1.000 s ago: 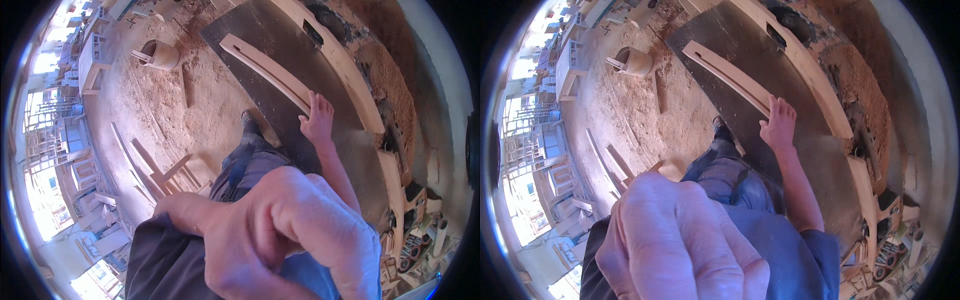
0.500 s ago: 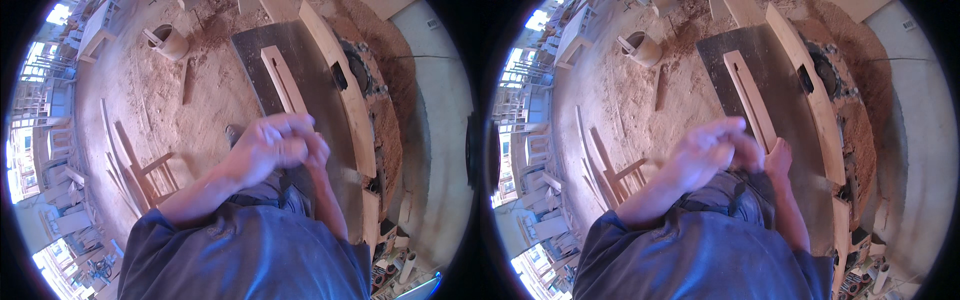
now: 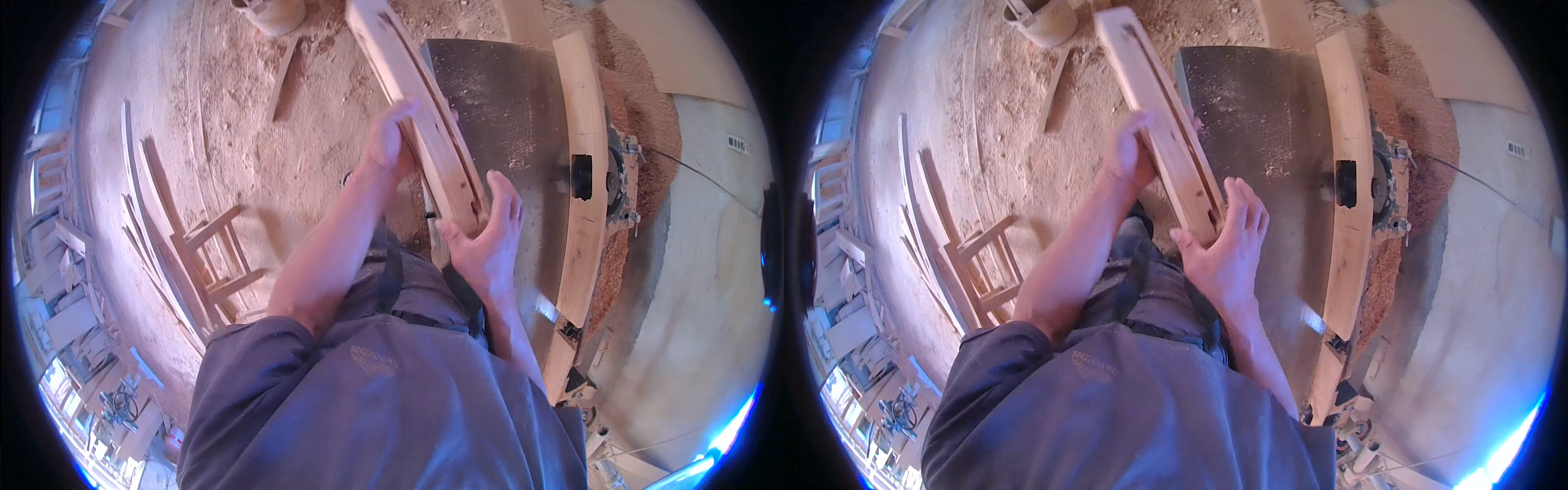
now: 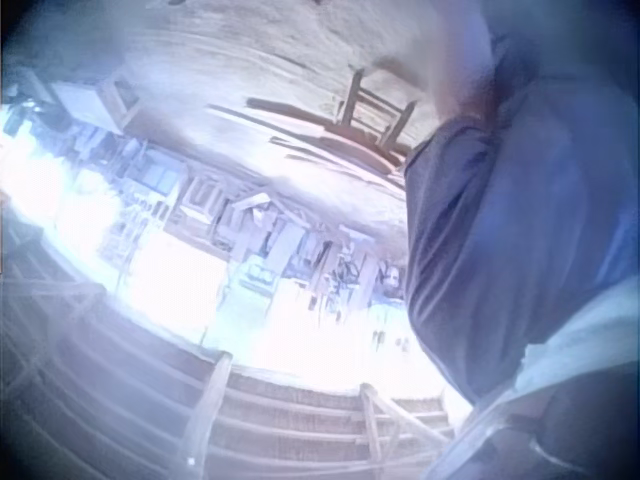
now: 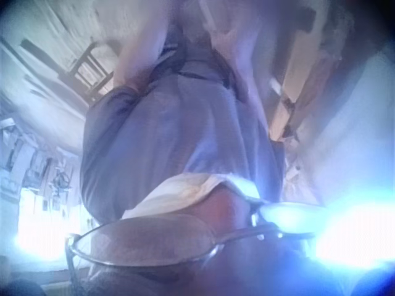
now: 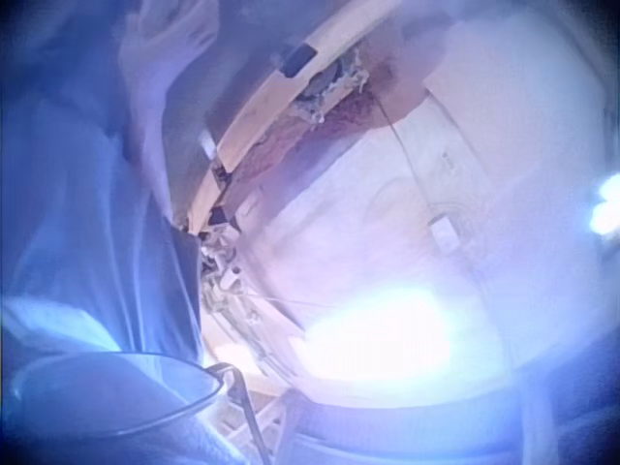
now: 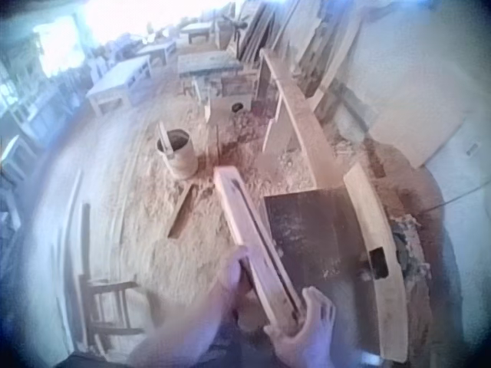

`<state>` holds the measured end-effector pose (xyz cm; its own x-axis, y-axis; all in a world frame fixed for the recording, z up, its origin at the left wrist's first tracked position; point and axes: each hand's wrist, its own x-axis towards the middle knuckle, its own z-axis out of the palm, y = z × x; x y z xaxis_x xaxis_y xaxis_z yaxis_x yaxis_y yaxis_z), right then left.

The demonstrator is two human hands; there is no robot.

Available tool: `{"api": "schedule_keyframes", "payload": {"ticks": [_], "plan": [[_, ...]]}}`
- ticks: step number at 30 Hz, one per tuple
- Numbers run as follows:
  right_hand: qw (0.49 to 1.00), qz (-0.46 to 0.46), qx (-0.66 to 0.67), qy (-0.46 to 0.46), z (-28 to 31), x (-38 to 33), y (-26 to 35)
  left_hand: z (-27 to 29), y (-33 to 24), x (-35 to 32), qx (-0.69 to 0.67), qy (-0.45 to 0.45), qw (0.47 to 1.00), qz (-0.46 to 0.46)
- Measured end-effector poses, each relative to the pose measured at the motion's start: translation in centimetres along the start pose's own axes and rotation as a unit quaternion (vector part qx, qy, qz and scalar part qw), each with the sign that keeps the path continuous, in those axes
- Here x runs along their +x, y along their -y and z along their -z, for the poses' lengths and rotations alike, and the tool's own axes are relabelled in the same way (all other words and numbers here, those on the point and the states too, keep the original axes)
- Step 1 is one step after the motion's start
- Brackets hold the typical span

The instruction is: The person picks up a curved wooden component from a pile, feeds it into a machine shaper to cut a groove, checks the alignment with a square tool, and sorts through a stack of wooden parts.

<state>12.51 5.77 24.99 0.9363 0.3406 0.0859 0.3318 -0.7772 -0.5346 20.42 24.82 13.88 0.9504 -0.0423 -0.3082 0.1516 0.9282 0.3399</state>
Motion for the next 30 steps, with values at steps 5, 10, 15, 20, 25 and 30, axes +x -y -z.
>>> {"api": "schedule_keyframes", "payload": {"ticks": [5, 10, 15, 20, 25, 30], "plan": [[0.932, -0.153, 0.327, 0.037, -2.2, 4.6, 2.9, 0.5, -8.3, -1.0, -0.039, 0.01, 0.983, -0.181], [0.93, -0.05, 0.355, 0.08, -4.5, 9.9, 4.4, 2.2, -14.5, -4.4, -0.028, 0.031, 0.961, -0.273], [0.896, 0.022, 0.422, 0.134, -5.4, 14.6, 5.2, 3.5, -16.2, -7.8, -0.062, 0.012, 0.952, -0.299], [0.858, 0.05, 0.465, 0.215, -6.0, 18.4, 4.7, 3.9, -15.0, -10.4, -0.076, -0.07, 0.947, -0.305], [0.834, 0.068, 0.473, 0.277, -5.8, 21.3, 4.0, 3.7, -12.2, -12.7, -0.079, -0.124, 0.948, -0.281], [0.841, 0.135, 0.428, 0.301, -5.9, 22.5, 4.6, 2.4, -11.2, -14.8, -0.085, -0.162, 0.938, -0.295]]}}
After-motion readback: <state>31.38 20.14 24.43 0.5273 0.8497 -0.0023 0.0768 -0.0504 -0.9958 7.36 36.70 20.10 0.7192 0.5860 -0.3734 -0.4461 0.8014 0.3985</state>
